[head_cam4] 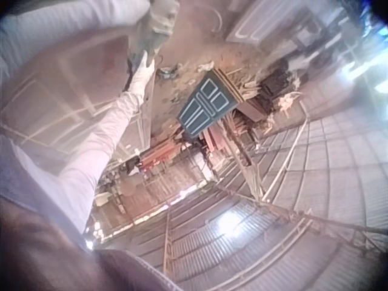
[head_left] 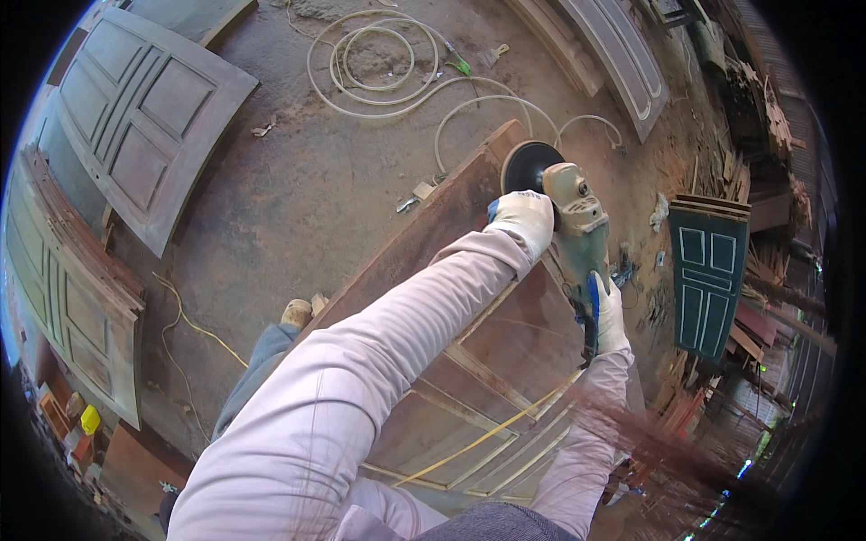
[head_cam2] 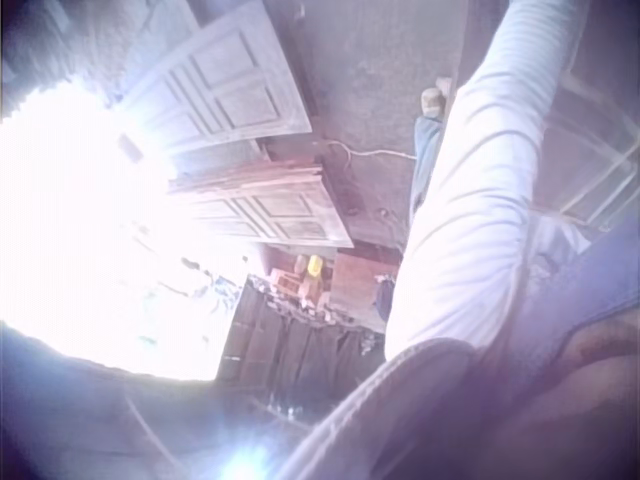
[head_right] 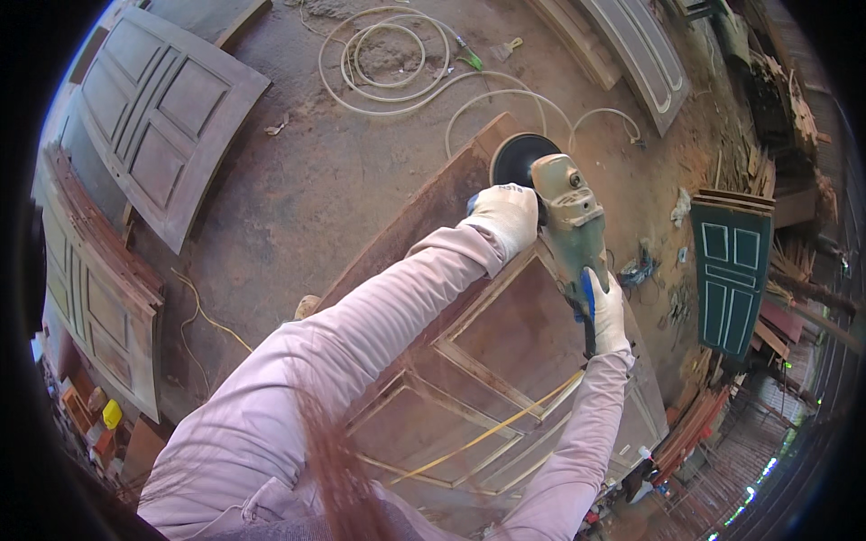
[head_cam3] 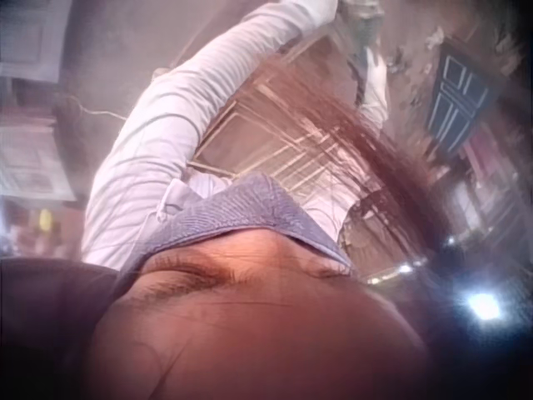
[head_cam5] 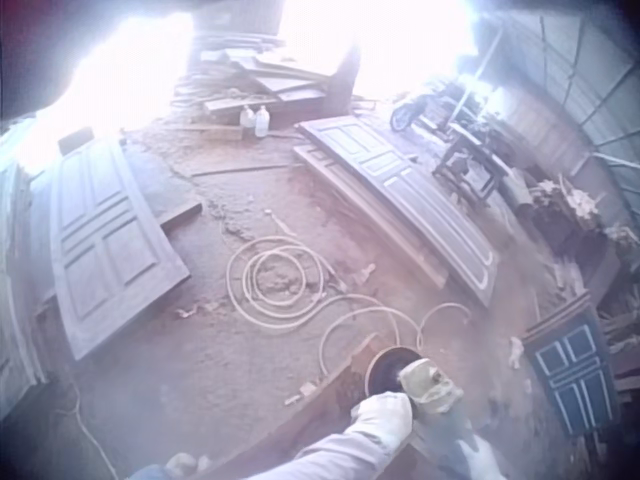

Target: The person uses a handheld orbital sander to sand the surface of a wooden door laid flat on supports. The person moves the sander across the door panels and edges, then repositions to continue sanding another section of the door.

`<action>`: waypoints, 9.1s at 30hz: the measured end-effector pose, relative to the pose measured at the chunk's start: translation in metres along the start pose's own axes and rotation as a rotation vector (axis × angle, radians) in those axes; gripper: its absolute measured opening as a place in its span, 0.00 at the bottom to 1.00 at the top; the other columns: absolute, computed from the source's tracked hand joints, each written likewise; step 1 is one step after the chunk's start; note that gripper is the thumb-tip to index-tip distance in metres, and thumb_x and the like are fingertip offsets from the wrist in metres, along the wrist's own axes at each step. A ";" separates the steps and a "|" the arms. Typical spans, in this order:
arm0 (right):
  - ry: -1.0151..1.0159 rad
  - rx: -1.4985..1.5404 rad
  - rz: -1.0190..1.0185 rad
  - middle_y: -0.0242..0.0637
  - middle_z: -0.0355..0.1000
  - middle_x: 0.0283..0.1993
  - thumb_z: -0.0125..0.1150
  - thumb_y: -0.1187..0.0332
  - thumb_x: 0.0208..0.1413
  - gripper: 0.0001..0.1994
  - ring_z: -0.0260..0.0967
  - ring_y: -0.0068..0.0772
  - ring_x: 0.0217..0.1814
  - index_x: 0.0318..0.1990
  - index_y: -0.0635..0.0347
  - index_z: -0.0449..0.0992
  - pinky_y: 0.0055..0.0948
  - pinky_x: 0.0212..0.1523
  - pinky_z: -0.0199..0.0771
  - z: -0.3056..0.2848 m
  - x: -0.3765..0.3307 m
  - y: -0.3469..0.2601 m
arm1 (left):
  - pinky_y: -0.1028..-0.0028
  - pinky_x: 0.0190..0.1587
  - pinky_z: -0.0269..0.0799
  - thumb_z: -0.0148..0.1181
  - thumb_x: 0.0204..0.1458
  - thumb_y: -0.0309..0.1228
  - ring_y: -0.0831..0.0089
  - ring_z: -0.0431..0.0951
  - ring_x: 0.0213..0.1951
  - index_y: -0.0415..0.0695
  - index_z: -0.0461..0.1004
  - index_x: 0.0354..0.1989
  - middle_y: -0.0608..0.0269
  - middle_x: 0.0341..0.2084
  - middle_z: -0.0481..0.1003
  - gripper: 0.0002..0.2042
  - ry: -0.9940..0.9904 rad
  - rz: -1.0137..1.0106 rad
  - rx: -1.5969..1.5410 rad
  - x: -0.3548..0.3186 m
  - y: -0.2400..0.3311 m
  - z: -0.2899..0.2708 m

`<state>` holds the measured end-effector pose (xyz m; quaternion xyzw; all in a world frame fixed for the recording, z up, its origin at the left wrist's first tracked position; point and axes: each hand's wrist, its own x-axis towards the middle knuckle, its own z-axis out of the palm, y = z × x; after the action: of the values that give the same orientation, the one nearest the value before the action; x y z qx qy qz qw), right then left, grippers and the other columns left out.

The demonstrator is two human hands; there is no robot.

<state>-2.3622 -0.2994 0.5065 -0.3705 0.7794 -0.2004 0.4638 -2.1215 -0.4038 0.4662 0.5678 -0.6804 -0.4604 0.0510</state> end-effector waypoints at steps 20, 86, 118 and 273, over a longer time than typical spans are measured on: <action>0.001 -0.015 0.005 0.31 0.72 0.29 0.62 0.45 0.58 0.25 0.67 0.22 0.22 0.47 0.59 0.75 0.25 0.18 0.67 0.044 -0.026 -0.018 | 0.61 0.47 0.79 0.60 0.51 0.33 0.57 0.83 0.46 0.44 0.83 0.41 0.49 0.41 0.82 0.12 0.042 0.016 0.036 -0.027 -0.033 -0.031; 0.115 0.060 0.150 0.31 0.70 0.26 0.65 0.41 0.55 0.28 0.64 0.22 0.18 0.44 0.60 0.76 0.26 0.17 0.65 0.023 -0.004 -0.019 | 0.58 0.49 0.78 0.60 0.52 0.34 0.56 0.82 0.49 0.44 0.82 0.46 0.51 0.45 0.81 0.15 -0.108 0.039 0.121 0.026 0.012 -0.035; 0.256 0.264 0.187 0.33 0.77 0.36 0.65 0.43 0.56 0.29 0.71 0.23 0.31 0.52 0.62 0.79 0.28 0.27 0.70 -0.032 -0.075 0.097 | 0.59 0.49 0.78 0.64 0.50 0.43 0.55 0.82 0.46 0.47 0.84 0.41 0.52 0.42 0.82 0.16 -0.151 0.283 0.314 0.017 0.073 0.085; -0.192 -0.440 -0.099 0.56 0.78 0.47 0.71 0.31 0.37 0.46 0.77 0.52 0.52 0.51 0.67 0.73 0.42 0.53 0.74 0.185 -0.385 0.152 | 0.55 0.46 0.77 0.58 0.54 0.41 0.50 0.82 0.42 0.44 0.78 0.38 0.46 0.35 0.81 0.13 0.274 -0.336 0.271 -0.475 -0.195 0.141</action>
<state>-2.1467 0.0986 0.5377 -0.5179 0.7375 -0.0121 0.4333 -1.8969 0.0788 0.4675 0.7318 -0.6187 -0.2857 -0.0113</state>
